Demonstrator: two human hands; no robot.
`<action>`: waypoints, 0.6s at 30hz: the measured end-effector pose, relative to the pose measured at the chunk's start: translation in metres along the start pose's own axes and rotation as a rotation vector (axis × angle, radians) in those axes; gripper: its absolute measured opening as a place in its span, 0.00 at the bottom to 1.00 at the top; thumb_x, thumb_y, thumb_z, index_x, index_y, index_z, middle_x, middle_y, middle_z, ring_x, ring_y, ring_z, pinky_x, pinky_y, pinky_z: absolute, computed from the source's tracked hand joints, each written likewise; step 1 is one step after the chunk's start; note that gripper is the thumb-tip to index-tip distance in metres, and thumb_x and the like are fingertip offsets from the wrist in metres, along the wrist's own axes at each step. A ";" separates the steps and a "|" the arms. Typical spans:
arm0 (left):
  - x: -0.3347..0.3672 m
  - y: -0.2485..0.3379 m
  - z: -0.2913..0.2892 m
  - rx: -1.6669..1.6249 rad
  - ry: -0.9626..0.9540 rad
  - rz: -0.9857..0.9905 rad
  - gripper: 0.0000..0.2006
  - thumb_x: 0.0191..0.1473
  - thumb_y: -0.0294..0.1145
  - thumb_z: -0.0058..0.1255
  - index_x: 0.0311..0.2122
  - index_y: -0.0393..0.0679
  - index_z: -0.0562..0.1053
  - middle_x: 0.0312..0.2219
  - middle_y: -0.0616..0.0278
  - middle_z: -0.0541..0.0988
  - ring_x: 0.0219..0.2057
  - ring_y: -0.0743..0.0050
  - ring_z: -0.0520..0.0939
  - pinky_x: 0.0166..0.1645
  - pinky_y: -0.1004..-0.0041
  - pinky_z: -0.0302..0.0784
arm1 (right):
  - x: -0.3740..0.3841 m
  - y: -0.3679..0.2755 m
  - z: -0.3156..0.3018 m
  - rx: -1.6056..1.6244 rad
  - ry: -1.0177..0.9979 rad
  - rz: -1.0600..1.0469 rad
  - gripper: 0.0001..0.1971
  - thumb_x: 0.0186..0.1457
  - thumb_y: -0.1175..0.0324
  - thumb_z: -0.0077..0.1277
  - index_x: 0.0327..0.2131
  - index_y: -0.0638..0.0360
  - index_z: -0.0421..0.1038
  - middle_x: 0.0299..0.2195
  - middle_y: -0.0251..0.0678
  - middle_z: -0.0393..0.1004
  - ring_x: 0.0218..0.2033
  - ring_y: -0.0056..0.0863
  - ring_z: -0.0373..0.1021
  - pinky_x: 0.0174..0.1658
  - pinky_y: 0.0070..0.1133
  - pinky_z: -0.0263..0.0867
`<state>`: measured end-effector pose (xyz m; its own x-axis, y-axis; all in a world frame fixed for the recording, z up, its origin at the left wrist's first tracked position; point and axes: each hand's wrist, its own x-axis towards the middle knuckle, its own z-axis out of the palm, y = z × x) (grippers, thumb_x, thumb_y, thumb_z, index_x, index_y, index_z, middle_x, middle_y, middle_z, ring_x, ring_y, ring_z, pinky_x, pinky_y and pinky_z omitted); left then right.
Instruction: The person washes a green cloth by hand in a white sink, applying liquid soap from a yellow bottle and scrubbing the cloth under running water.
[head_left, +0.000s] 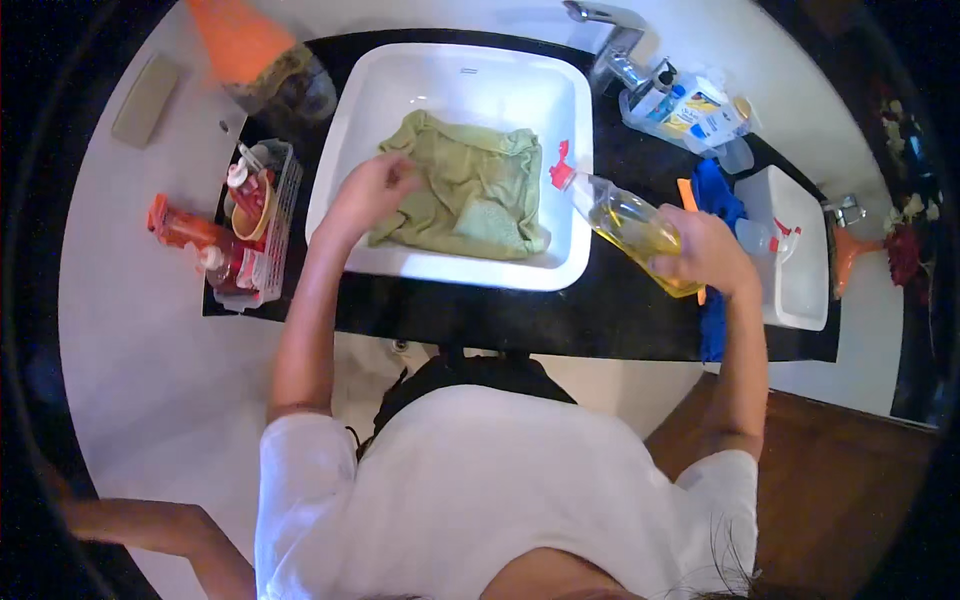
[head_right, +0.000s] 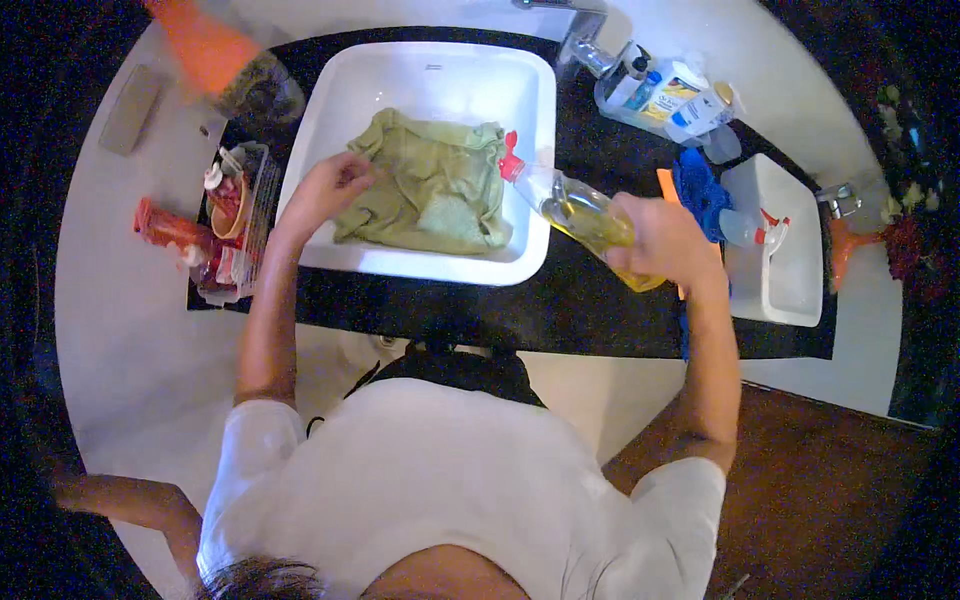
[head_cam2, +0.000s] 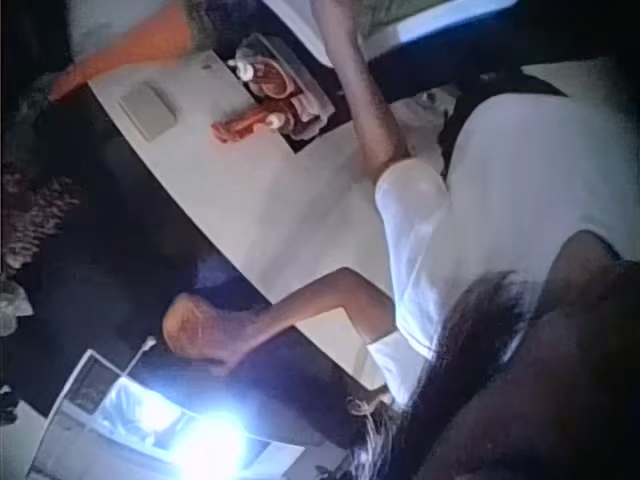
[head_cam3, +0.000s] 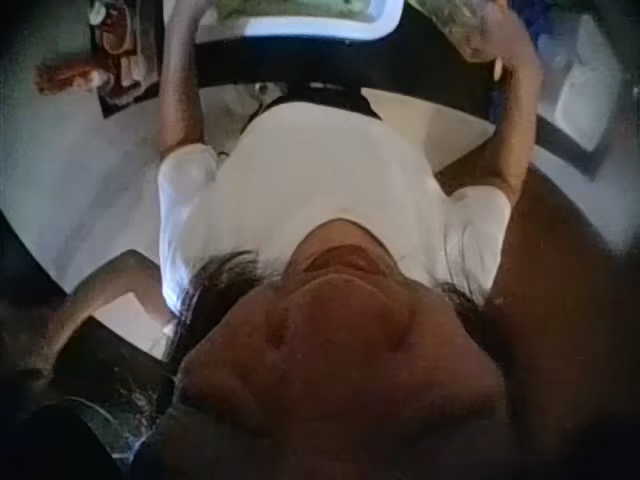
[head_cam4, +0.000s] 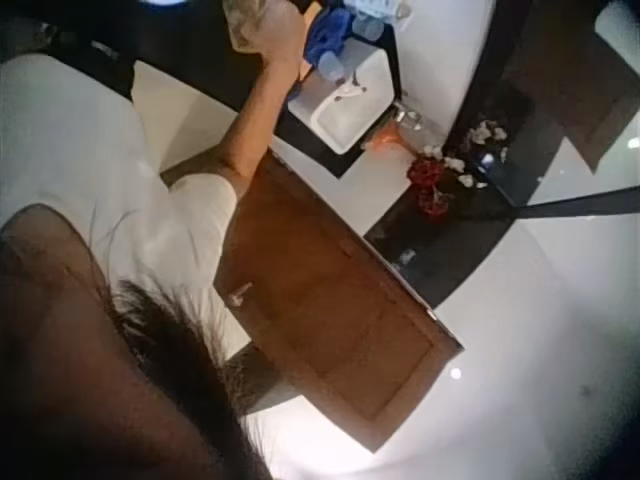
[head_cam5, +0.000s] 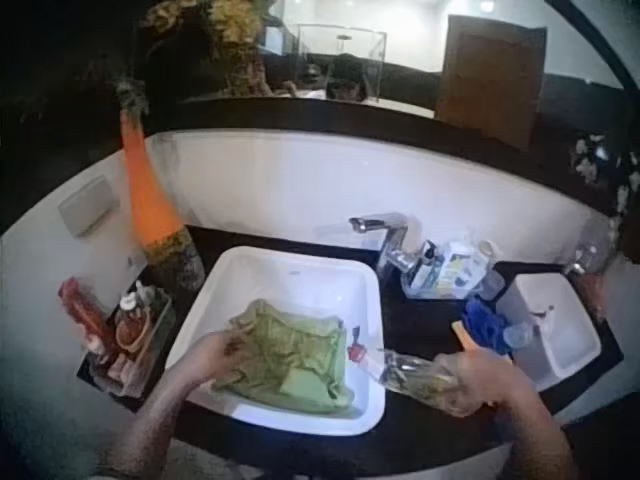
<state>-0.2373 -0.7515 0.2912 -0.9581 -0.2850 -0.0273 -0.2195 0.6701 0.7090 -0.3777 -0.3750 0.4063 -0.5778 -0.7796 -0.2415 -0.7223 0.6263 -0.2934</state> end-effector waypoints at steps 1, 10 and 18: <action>-0.024 -0.003 -0.003 -0.012 0.013 -0.009 0.13 0.44 0.34 0.50 0.36 0.38 0.70 0.25 0.53 0.75 0.28 0.64 0.76 0.34 0.70 0.70 | 0.008 -0.007 -0.005 -0.041 0.008 -0.030 0.20 0.28 0.58 0.53 0.28 0.60 0.66 0.23 0.46 0.70 0.28 0.43 0.67 0.30 0.31 0.62; -0.080 -0.037 0.020 0.241 0.695 -0.095 0.11 0.44 0.29 0.47 0.37 0.43 0.70 0.26 0.55 0.76 0.26 0.57 0.77 0.31 0.66 0.72 | 0.081 -0.063 -0.058 -0.364 -0.328 0.068 0.24 0.25 0.57 0.55 0.30 0.61 0.69 0.26 0.44 0.71 0.29 0.40 0.68 0.33 0.29 0.63; -0.077 -0.039 0.019 0.283 0.718 -0.092 0.10 0.44 0.30 0.46 0.35 0.41 0.69 0.26 0.54 0.75 0.25 0.57 0.77 0.29 0.65 0.72 | 0.129 -0.095 -0.070 -0.725 -0.302 0.098 0.21 0.25 0.60 0.55 0.29 0.59 0.71 0.27 0.45 0.72 0.30 0.40 0.70 0.34 0.29 0.65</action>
<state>-0.1589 -0.7425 0.2519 -0.6014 -0.6573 0.4542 -0.4236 0.7443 0.5163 -0.4100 -0.5351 0.4677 -0.5981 -0.6213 -0.5062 -0.8013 0.4517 0.3924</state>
